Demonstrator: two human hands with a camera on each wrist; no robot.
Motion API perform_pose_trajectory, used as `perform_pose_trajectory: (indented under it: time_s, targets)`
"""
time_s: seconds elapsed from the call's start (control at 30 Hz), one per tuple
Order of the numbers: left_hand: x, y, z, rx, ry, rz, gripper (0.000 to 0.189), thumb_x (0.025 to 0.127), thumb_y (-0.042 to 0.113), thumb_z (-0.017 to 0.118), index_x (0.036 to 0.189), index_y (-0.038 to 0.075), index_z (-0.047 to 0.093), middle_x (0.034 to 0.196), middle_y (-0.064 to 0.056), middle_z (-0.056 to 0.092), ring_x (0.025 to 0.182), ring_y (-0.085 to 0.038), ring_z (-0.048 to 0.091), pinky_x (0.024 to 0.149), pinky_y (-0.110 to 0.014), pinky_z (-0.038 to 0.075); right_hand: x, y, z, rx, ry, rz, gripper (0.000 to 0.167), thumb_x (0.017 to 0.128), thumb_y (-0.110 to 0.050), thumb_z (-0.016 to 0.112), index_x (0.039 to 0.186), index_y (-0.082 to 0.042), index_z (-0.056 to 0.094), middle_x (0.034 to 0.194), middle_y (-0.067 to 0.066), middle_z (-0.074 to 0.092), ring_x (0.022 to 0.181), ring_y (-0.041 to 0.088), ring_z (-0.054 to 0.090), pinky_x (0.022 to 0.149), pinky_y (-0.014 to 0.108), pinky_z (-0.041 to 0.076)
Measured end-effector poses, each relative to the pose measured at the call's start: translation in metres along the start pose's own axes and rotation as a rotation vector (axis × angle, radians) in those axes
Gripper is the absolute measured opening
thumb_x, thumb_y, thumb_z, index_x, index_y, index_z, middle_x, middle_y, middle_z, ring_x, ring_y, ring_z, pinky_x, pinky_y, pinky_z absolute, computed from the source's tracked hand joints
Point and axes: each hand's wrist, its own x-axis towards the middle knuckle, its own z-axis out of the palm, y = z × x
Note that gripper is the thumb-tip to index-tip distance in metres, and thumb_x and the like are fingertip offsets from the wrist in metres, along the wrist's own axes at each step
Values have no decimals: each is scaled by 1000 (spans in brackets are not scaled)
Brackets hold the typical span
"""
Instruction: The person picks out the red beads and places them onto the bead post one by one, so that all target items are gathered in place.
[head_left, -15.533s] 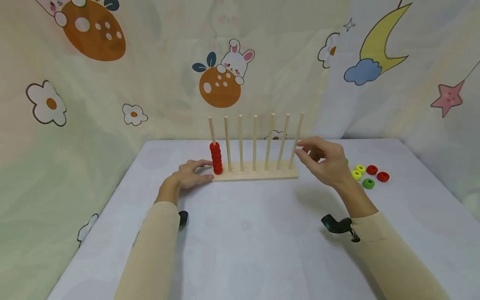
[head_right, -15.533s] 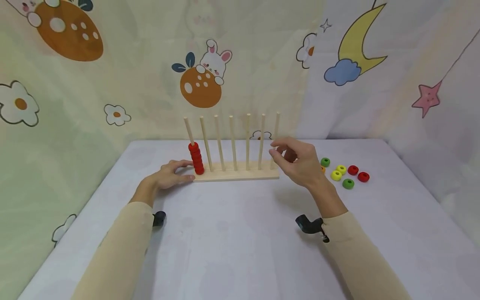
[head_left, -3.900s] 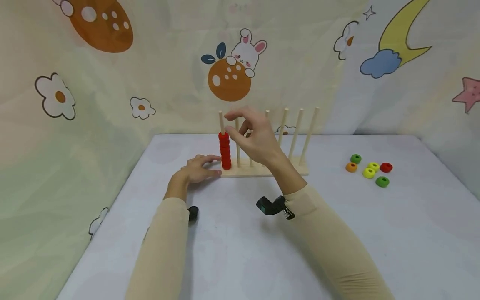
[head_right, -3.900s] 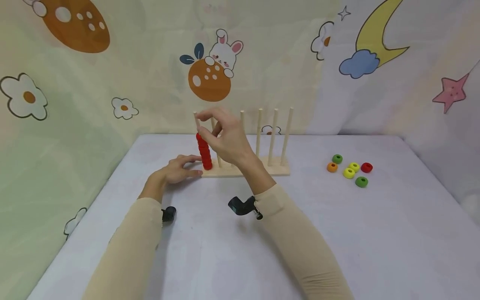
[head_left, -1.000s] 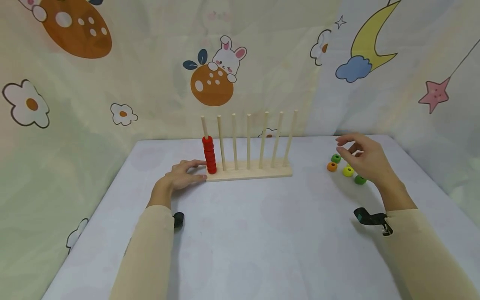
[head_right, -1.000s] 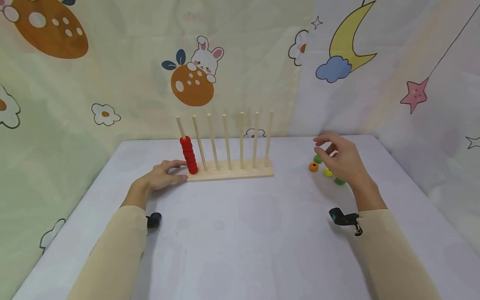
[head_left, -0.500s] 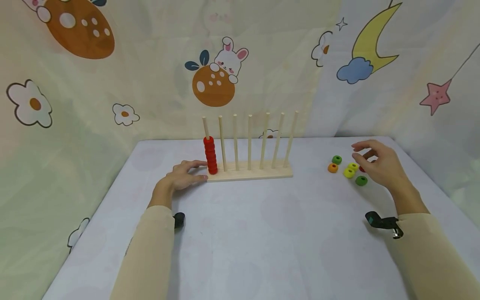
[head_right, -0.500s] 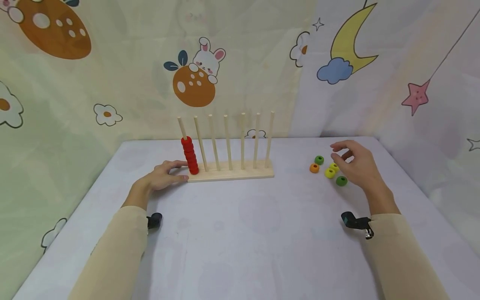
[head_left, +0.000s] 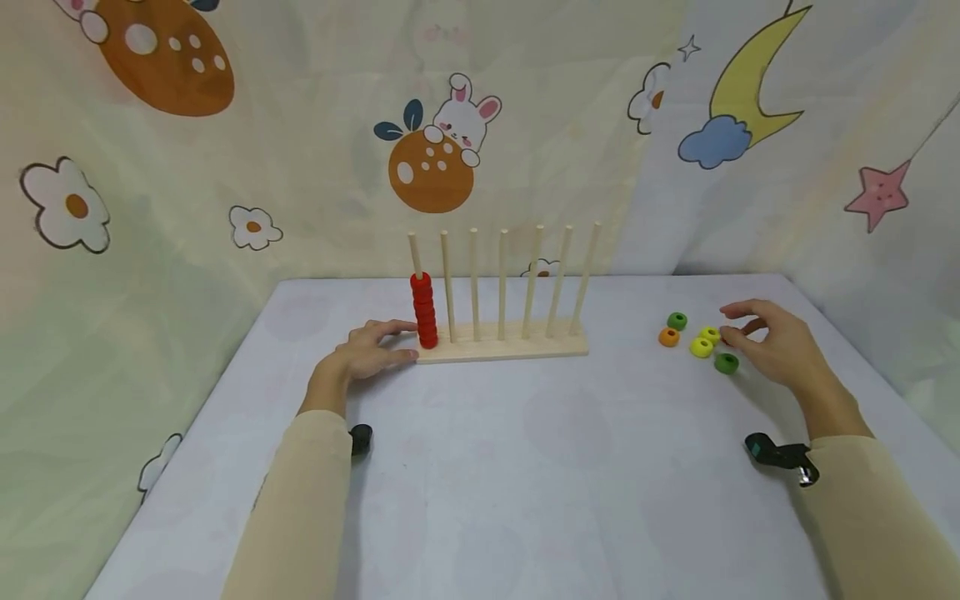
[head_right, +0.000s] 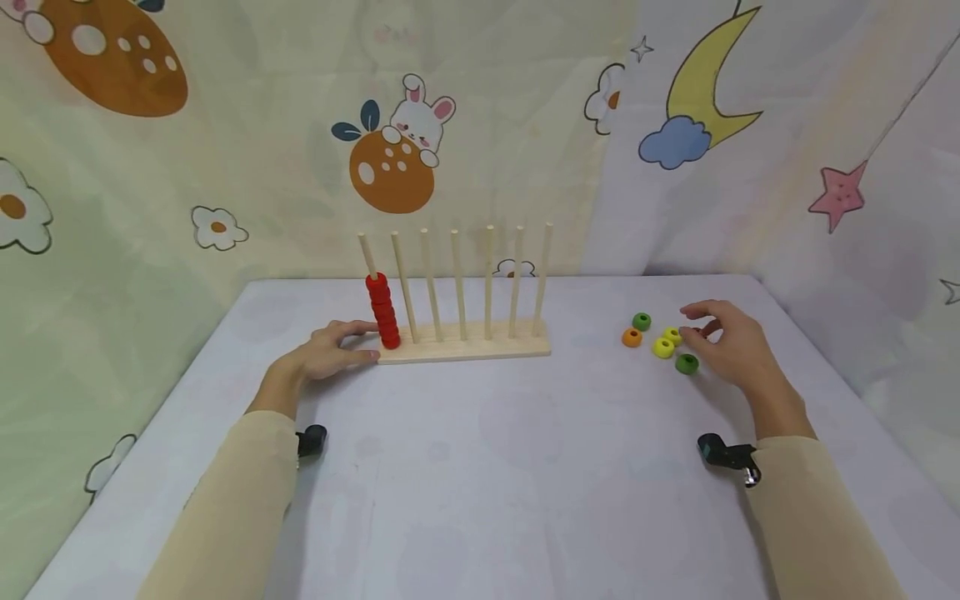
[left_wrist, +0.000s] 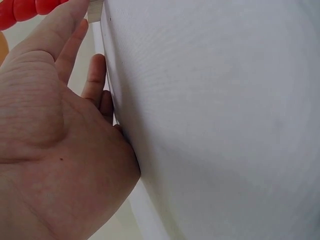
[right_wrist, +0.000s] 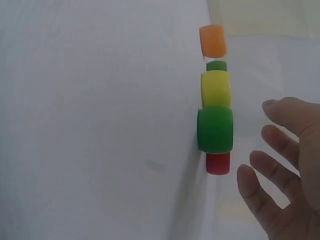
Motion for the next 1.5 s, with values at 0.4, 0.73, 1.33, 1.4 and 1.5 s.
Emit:
perform_pose_trajectory:
  time_s: [0.4, 0.73, 1.33, 1.4, 1.5]
  targets:
    - [1, 7, -4, 35, 13, 29, 63, 93, 56, 65, 151, 40, 47, 158, -9, 36, 147, -42, 23, 110, -75, 23, -9, 18, -7, -77, -150, 98, 54, 105, -31, 56, 150, -2, 46, 139, 35, 47, 114, 53, 51, 77, 58, 49]
    - [-3, 2, -3, 7, 3, 3, 64, 92, 57, 66, 151, 42, 46, 159, -8, 34, 147, -41, 20, 110, -75, 23, -5, 23, -6, -74, -294, 57, 45, 106, -20, 53, 145, 3, 48, 138, 37, 48, 119, 56, 50, 88, 67, 47]
    - [-1, 1, 1, 5, 15, 11, 66, 91, 57, 67, 151, 40, 48, 159, -9, 35, 147, -44, 19, 109, -76, 22, -6, 22, -16, -116, -228, 72, 36, 99, -11, 62, 130, 6, 55, 128, 35, 51, 115, 58, 54, 91, 66, 50]
    - [-2, 2, 1, 5, 13, 11, 65, 92, 56, 66, 152, 39, 48, 159, -10, 35, 147, -44, 20, 109, -76, 22, -6, 19, -16, -99, -189, 70, 36, 99, -13, 63, 129, 5, 56, 129, 35, 48, 114, 58, 56, 88, 64, 53]
    - [-2, 3, 1, 6, 3, 10, 65, 92, 55, 66, 152, 39, 47, 159, -9, 34, 147, -43, 20, 110, -76, 22, -8, 13, -18, -76, -128, 68, 34, 97, -14, 62, 125, 4, 57, 134, 36, 41, 112, 57, 55, 86, 64, 53]
